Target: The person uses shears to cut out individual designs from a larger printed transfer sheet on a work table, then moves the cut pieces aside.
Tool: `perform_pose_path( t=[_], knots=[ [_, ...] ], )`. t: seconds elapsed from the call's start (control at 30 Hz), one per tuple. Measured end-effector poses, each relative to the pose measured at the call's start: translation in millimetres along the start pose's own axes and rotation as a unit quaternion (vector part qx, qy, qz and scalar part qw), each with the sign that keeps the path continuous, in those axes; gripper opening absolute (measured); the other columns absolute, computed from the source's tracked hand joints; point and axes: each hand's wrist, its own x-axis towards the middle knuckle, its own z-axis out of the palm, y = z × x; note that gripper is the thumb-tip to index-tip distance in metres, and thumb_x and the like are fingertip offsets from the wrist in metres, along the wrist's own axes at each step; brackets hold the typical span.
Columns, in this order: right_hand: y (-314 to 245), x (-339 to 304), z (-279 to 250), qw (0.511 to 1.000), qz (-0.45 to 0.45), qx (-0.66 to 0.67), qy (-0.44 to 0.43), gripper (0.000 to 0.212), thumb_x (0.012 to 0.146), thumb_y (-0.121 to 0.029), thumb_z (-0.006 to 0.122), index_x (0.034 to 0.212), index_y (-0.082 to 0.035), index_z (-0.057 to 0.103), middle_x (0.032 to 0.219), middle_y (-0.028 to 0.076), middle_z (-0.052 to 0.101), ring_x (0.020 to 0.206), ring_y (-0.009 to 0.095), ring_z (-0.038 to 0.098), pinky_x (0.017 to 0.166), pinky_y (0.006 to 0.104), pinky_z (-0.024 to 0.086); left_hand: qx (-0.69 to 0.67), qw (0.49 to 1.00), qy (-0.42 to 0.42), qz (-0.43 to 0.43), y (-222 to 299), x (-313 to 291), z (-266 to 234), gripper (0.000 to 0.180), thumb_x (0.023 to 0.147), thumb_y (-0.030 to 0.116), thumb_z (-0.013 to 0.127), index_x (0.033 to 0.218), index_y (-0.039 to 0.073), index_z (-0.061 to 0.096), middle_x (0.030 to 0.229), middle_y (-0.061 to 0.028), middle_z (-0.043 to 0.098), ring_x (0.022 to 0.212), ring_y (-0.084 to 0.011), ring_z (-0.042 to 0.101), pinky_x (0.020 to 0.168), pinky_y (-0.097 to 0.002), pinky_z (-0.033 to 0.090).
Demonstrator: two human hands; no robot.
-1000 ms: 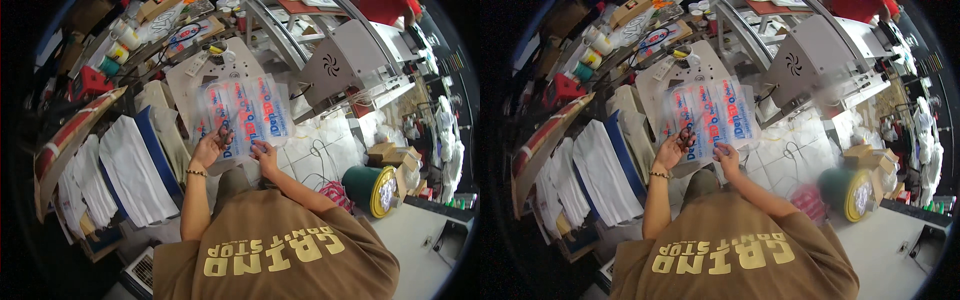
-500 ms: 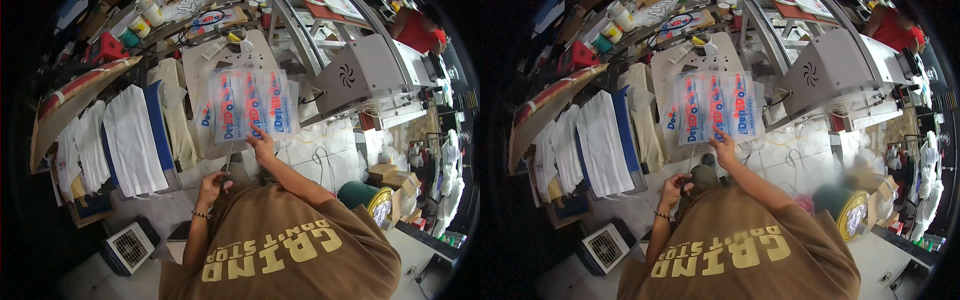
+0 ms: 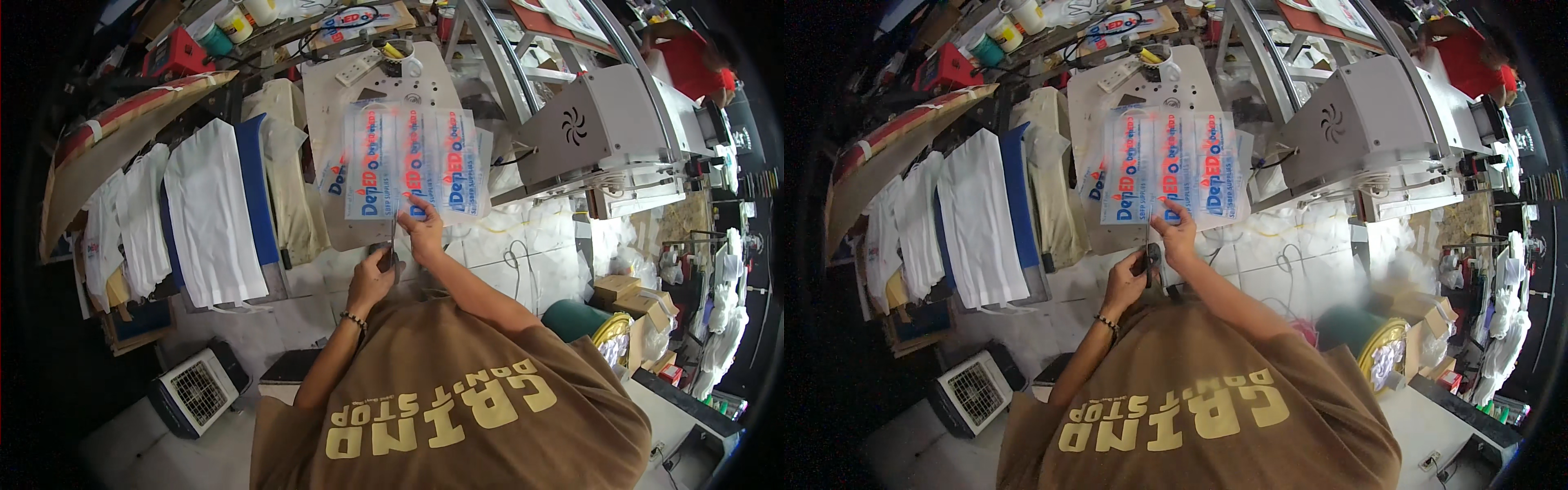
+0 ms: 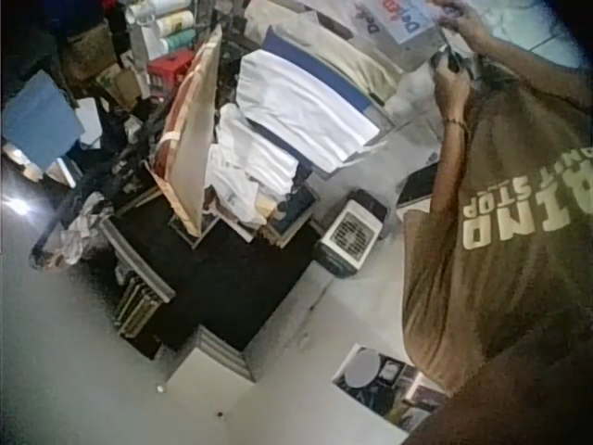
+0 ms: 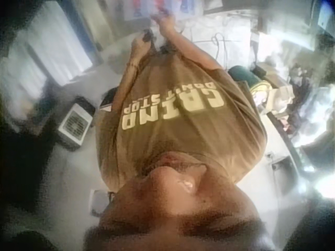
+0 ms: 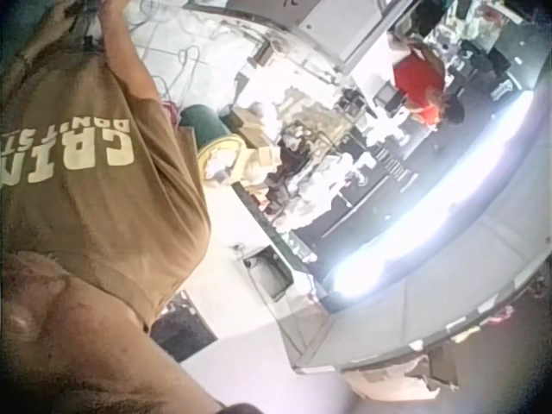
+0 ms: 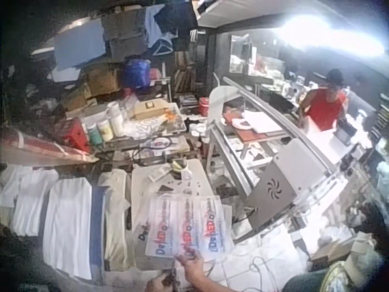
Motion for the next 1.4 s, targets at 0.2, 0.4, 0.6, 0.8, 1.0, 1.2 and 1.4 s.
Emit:
perform_pose_path(
  t=[0.2,0.4,0.6,0.8,1.0,1.2,1.4],
  knots=[
    [9.1,1.0,0.8,0.999,-0.024,-0.036,0.013,0.053,0.08,0.004,0.074,0.129,0.0,0.054,0.09,0.008,0.067,0.077,0.013,0.063,0.072,0.0247,0.052,0.001,0.999,0.005,0.038,11.3,7.9,-3.3,0.044,0.084,0.022,0.073,0.121,0.0,0.064,0.099,-0.0148,0.073,0.092,-0.0196,0.069,0.078,-0.0312,0.052],
    [6.9,-1.8,4.3,0.999,-0.033,-0.03,0.019,0.053,0.08,0.004,0.073,0.129,0.0,0.055,0.097,0.009,0.067,0.08,0.014,0.064,0.075,0.0254,0.054,0.028,0.999,-0.023,-0.002,39.6,3.0,-13.2,0.04,0.088,0.018,0.07,0.122,-0.002,0.064,0.1,-0.0133,0.074,0.092,-0.0132,0.068,0.077,-0.0274,0.052],
    [14.3,-0.2,8.0,0.997,-0.038,-0.065,0.008,0.051,0.082,0.005,0.071,0.131,-0.001,0.055,0.104,0.011,0.068,0.088,0.015,0.066,0.082,0.0265,0.054,0.013,0.998,0.04,0.042,19.0,0.6,-10.6,0.039,0.081,0.027,0.075,0.11,0.002,0.068,0.083,-0.0146,0.072,0.076,-0.0224,0.07,0.069,-0.0339,0.052],
    [10.3,-4.8,6.1,0.997,-0.059,-0.058,-0.002,0.051,0.079,0.002,0.074,0.128,-0.002,0.06,0.099,0.011,0.07,0.084,0.013,0.066,0.075,0.0247,0.053,0.067,0.998,0.007,0.01,36.7,7.8,-18.6,0.033,0.088,0.019,0.07,0.116,0.002,0.069,0.091,-0.0118,0.075,0.08,-0.0128,0.069,0.07,-0.0277,0.051],
    [9.6,-4.2,5.4,0.994,-0.069,-0.082,-0.008,0.047,0.081,0.0,0.074,0.127,-0.001,0.061,0.097,0.01,0.07,0.082,0.012,0.066,0.073,0.0252,0.052,0.029,0.999,0.0,0.024,33.6,20.9,-15.4,0.031,0.089,0.019,0.069,0.112,-0.002,0.069,0.087,-0.011,0.074,0.077,-0.0101,0.065,0.066,-0.0272,0.05],
    [10.4,-6.3,-6.8,0.99,-0.077,-0.116,-0.028,0.047,0.083,-0.001,0.073,0.128,0.001,0.059,0.091,0.008,0.071,0.077,0.01,0.064,0.069,0.0238,0.051,0.019,1.0,-0.01,0.015,42.5,28.6,-11.2,0.029,0.09,0.018,0.067,0.111,-0.003,0.068,0.084,-0.0076,0.072,0.075,-0.0078,0.062,0.065,-0.0269,0.048],
    [-8.3,-15.5,-6.2,0.99,-0.053,-0.117,-0.053,0.048,0.086,0.0,0.069,0.132,0.002,0.055,0.083,0.007,0.071,0.068,0.009,0.064,0.061,0.0218,0.049,0.019,1.0,-0.003,0.015,54.9,40.3,-7.2,0.028,0.09,0.019,0.068,0.109,-0.002,0.069,0.083,-0.0072,0.072,0.073,-0.0078,0.059,0.065,-0.0271,0.046]
  ],
)
